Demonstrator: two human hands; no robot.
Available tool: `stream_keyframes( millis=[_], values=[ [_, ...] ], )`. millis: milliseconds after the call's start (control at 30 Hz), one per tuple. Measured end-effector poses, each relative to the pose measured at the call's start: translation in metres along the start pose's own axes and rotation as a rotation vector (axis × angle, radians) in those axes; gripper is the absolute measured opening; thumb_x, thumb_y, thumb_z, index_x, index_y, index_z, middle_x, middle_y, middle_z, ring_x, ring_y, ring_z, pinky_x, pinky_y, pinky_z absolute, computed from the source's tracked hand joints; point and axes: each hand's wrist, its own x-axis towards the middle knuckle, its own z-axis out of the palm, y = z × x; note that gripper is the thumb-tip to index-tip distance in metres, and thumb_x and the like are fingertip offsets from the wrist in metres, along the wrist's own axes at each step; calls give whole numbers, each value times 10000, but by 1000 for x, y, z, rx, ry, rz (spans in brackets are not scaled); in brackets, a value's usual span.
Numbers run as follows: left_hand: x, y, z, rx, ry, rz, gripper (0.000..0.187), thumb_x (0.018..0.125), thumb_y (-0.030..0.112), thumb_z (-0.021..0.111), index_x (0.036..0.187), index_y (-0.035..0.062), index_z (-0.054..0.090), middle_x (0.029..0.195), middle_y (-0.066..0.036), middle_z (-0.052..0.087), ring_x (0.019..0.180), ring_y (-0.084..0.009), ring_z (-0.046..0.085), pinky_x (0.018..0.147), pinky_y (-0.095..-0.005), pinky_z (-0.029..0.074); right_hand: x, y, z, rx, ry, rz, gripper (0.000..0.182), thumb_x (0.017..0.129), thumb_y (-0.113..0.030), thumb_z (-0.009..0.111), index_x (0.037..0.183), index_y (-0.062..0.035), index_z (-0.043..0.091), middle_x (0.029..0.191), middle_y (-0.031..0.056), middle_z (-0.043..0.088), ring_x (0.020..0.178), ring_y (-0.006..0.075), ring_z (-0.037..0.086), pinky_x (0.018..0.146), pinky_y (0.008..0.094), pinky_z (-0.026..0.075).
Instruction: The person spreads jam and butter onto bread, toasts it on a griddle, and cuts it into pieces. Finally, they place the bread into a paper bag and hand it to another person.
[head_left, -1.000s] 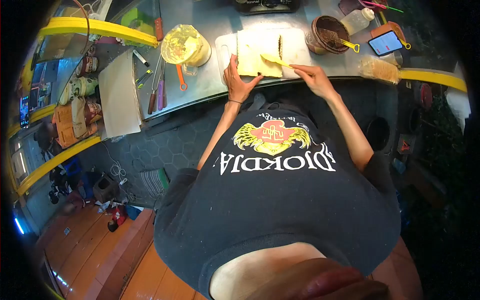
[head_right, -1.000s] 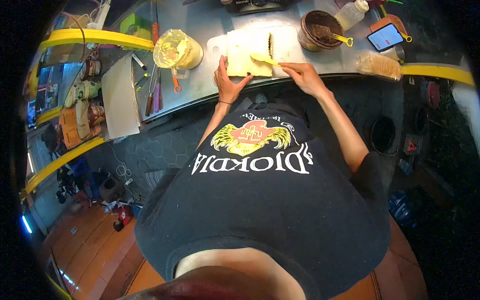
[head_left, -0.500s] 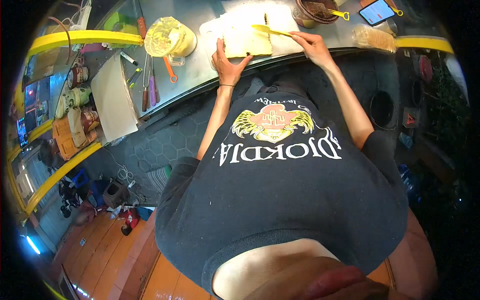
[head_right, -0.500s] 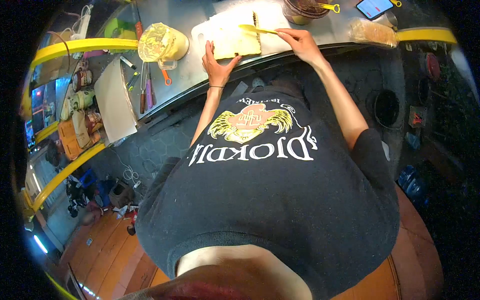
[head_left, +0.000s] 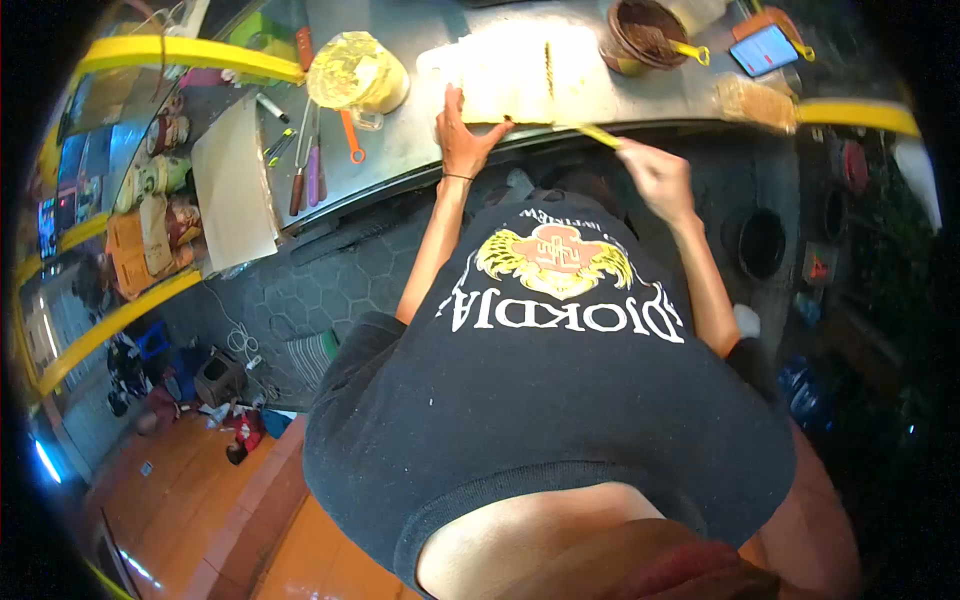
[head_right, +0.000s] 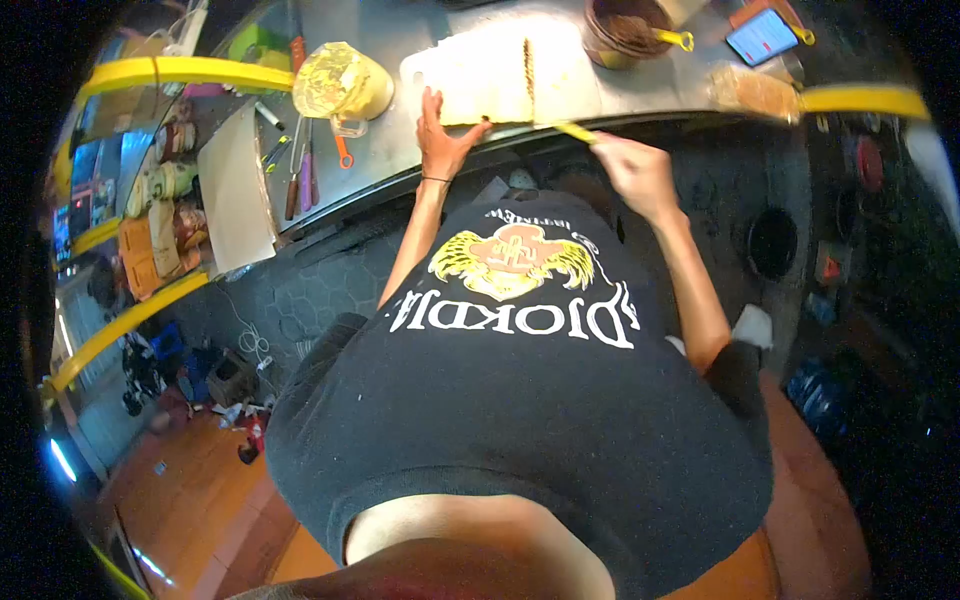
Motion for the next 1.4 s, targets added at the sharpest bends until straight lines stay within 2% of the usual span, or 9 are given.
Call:
stream_keyframes(
  millis=[67, 267, 400, 700, 900, 1033, 1167, 1300, 1400],
  values=[
    [5, -11, -4, -82, -64, -39, 1070, 621, 408, 885, 1424, -35, 335, 1307, -244, 523, 1176, -366, 518, 1005, -436, 412, 18, -18, -30, 170, 187, 475, 192, 938, -157, 636, 1010, 1, 719, 717, -35, 603, 594, 50, 526, 541, 221, 438],
    [44, -21, -12, -855, 26, -720, 521, 869, 304, 698, 1233, -18, 510, 883, -98, 682, 687, -98, 601, 586, -220, 468, 100, -56, 41, 636, 109, 423, 213, 949, -237, 616, 932, -33, 675, 644, -49, 506, 521, 26, 421, 485, 208, 388],
    [64, -9, -24, -1155, -42, -669, 290, 921, 285, 584, 1062, 32, 593, 882, -94, 671, 605, -81, 551, 481, -218, 391, 163, -101, 116, 711, -204, 276, 209, 934, -220, 633, 913, -15, 674, 695, -34, 572, 573, 25, 487, 493, 194, 414],
    [74, -15, 68, -175, 34, 247, 392, 889, 123, 557, 1247, -28, 511, 1152, -207, 624, 1111, -325, 580, 919, -400, 448, 216, -106, 146, 489, -335, 73, 434, 921, -312, 614, 1188, 30, 600, 859, 180, 703, 690, 242, 689, 685, 361, 530],
    [79, 33, 54, -706, -173, -256, 722, 777, 338, 770, 1291, -67, 465, 1227, -218, 577, 1103, -284, 579, 934, -365, 469, 96, -20, 92, -374, -240, -150, 469, 891, -259, 640, 1312, -76, 544, 1488, 255, 312, 1394, 438, 261, 1106, 546, 248],
    [113, -5, 51, -509, 76, -117, 299, 899, 198, 674, 1128, 9, 637, 1008, -93, 676, 943, -158, 615, 869, -300, 490, 112, 13, 30, -141, -293, -71, 458, 869, -242, 660, 1277, -63, 554, 1122, 199, 646, 1130, 331, 580, 985, 413, 419],
    [177, 57, -6, -799, 140, -456, 459, 958, 442, 556, 1102, 9, 605, 979, -83, 680, 820, -139, 623, 718, -265, 508, 257, -17, -34, -133, 208, 208, 494, 839, -341, 712, 1196, -22, 591, 653, 113, 624, 679, 275, 643, 625, 374, 499],
    [225, 62, -16, -1530, -410, -673, 423, 951, 499, 532, 989, 79, 578, 572, 47, 428, 457, -78, 363, 430, -220, 273, 344, 35, -22, 90, -128, 469, 594, 792, -493, 720, 1169, -47, 610, 659, 66, 647, 544, 148, 604, 498, 289, 463],
    [235, 70, -31, -1058, -284, -584, 344, 954, 446, 553, 911, 105, 556, 549, 81, 328, 421, -45, 270, 407, -226, 234, 365, 65, -31, 436, -257, 606, 443, 853, -376, 660, 1169, -71, 599, 753, 83, 674, 527, 115, 587, 470, 260, 458]
  ],
)
